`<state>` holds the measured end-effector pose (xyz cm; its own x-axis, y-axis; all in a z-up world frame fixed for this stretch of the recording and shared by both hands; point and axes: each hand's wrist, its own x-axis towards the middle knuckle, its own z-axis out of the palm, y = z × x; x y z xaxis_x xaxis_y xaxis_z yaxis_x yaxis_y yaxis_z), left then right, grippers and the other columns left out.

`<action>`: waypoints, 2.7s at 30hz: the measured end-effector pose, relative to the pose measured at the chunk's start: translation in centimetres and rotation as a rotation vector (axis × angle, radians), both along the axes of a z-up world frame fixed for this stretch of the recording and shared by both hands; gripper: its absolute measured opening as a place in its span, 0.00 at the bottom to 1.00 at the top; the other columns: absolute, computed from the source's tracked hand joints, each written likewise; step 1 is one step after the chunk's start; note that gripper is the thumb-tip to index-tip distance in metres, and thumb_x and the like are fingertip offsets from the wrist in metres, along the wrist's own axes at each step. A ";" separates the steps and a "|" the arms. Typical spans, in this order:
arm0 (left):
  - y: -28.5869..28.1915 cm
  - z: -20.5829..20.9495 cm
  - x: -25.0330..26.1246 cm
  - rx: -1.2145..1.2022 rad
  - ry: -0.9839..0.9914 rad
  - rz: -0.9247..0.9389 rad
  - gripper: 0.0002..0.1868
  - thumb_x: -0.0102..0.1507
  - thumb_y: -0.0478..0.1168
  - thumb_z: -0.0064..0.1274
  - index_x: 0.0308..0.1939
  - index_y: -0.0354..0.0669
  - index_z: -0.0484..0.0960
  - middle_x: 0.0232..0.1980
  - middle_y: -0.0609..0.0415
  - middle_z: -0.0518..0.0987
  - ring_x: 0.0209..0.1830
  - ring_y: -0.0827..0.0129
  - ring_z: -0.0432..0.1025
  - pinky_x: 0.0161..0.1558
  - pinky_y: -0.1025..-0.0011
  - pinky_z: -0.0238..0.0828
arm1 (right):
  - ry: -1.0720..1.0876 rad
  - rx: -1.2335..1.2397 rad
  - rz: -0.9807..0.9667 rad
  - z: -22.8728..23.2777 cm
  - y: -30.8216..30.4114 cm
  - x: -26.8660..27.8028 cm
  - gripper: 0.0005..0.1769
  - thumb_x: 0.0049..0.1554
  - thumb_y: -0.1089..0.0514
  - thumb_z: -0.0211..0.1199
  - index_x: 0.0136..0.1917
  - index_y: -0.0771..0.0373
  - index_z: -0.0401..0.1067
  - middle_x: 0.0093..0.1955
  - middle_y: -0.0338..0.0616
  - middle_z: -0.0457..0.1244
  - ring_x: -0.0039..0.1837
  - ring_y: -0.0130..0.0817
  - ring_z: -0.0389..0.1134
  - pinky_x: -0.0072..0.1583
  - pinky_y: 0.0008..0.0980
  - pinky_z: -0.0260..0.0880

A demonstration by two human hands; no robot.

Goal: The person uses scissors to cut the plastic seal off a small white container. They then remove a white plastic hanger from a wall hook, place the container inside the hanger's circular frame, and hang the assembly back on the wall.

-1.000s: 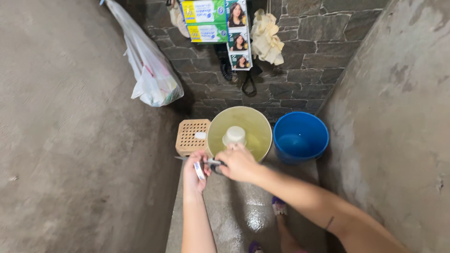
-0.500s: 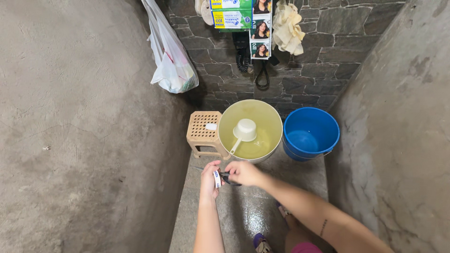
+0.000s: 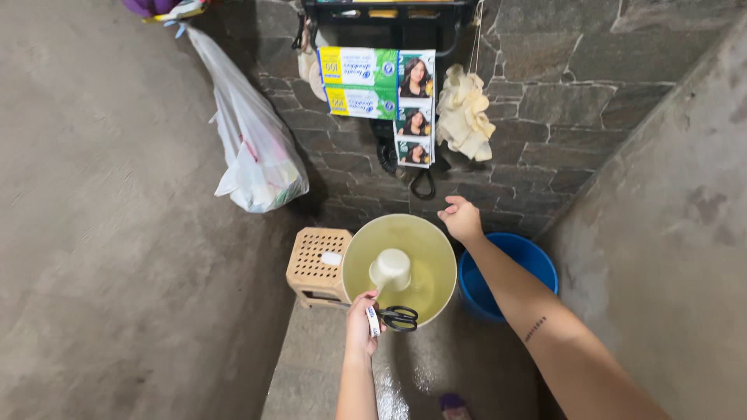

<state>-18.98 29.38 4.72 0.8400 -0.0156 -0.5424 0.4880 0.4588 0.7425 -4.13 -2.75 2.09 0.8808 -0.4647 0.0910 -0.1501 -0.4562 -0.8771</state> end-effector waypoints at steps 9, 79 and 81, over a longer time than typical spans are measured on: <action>-1.8 -1.2 3.1 0.016 0.003 0.043 0.16 0.60 0.35 0.46 0.50 0.36 0.81 0.29 0.53 0.75 0.14 0.73 0.67 0.14 0.73 0.66 | 0.036 -0.037 -0.105 -4.4 -5.4 10.6 0.40 0.47 0.54 0.78 0.69 0.68 0.67 0.56 0.54 0.69 0.57 0.46 0.71 0.58 0.39 0.70; -1.5 -3.0 3.3 -0.028 0.076 0.052 0.16 0.60 0.37 0.45 0.50 0.38 0.79 0.30 0.54 0.73 0.13 0.72 0.64 0.14 0.73 0.63 | -0.011 0.356 -0.041 -2.2 -4.6 12.2 0.04 0.58 0.66 0.66 0.47 0.71 0.76 0.39 0.46 0.71 0.35 0.28 0.71 0.37 0.27 0.72; -1.5 -2.9 3.3 -0.036 0.069 0.049 0.17 0.60 0.37 0.45 0.51 0.38 0.79 0.30 0.54 0.73 0.13 0.72 0.65 0.14 0.74 0.63 | -0.005 0.353 -0.039 -2.2 -4.6 12.2 0.04 0.58 0.66 0.66 0.47 0.71 0.76 0.39 0.46 0.70 0.35 0.28 0.71 0.37 0.27 0.72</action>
